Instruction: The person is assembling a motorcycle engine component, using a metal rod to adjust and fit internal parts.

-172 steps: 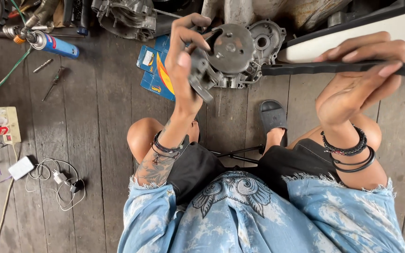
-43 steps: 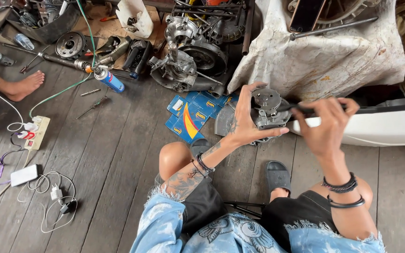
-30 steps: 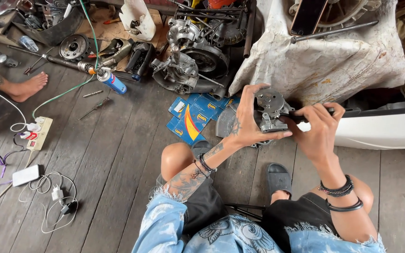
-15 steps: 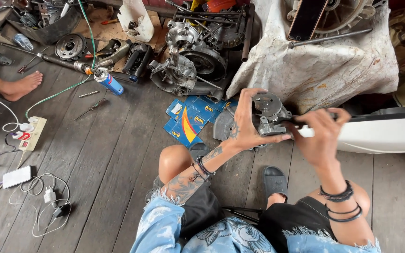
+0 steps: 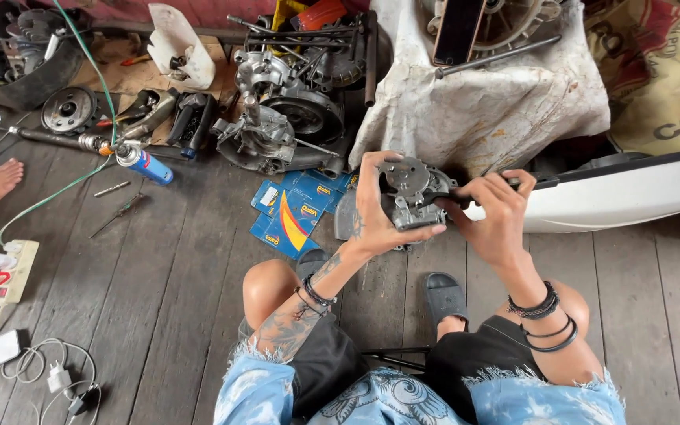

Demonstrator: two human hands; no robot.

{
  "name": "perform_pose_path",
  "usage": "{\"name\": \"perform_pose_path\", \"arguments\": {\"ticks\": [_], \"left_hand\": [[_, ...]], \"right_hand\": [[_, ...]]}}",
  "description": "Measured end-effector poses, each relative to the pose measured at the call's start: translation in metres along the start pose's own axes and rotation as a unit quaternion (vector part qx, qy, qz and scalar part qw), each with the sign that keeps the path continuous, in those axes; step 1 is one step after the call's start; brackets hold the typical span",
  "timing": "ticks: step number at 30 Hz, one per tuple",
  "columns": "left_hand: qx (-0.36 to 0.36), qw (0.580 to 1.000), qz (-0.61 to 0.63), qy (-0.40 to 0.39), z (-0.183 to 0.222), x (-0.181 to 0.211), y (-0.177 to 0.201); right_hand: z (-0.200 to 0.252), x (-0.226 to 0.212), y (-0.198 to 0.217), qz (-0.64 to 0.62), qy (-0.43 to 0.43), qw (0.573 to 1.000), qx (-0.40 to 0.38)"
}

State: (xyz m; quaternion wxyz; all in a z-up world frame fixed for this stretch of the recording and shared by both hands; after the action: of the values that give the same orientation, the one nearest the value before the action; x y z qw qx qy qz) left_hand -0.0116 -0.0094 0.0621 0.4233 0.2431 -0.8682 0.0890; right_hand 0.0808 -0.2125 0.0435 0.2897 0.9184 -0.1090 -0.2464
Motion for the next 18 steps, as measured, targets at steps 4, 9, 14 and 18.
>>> {"name": "perform_pose_path", "arguments": {"ticks": [4,9,14,18], "left_hand": [[-0.004,1.0,0.002,-0.001,0.001,0.0,0.003],[-0.021,1.0,0.007,0.007,-0.001,0.0,0.006],[-0.017,0.999,0.039,0.024,-0.002,-0.002,0.01],[-0.029,0.997,0.069,0.023,-0.002,0.001,0.01]], "right_hand": [[0.001,0.004,0.004,-0.015,-0.005,1.0,-0.001],[-0.004,0.001,0.005,-0.027,-0.004,1.0,-0.006],[-0.004,-0.006,0.009,-0.053,-0.014,0.998,-0.002],[-0.006,0.002,0.013,-0.028,-0.017,0.999,0.005]]}}
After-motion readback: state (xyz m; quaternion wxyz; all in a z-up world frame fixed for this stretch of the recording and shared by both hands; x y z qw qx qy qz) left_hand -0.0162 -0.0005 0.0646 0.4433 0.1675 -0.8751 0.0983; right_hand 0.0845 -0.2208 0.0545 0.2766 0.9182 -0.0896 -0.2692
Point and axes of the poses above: each hand's wrist, its own z-axis away from the middle knuckle, its own y-axis out of the back of the hand, x = y × z, the point moved 1 cm from there along -z, towards the middle knuckle, and after that the axes turned 7 degrees about -z, right-handed, at the moved point
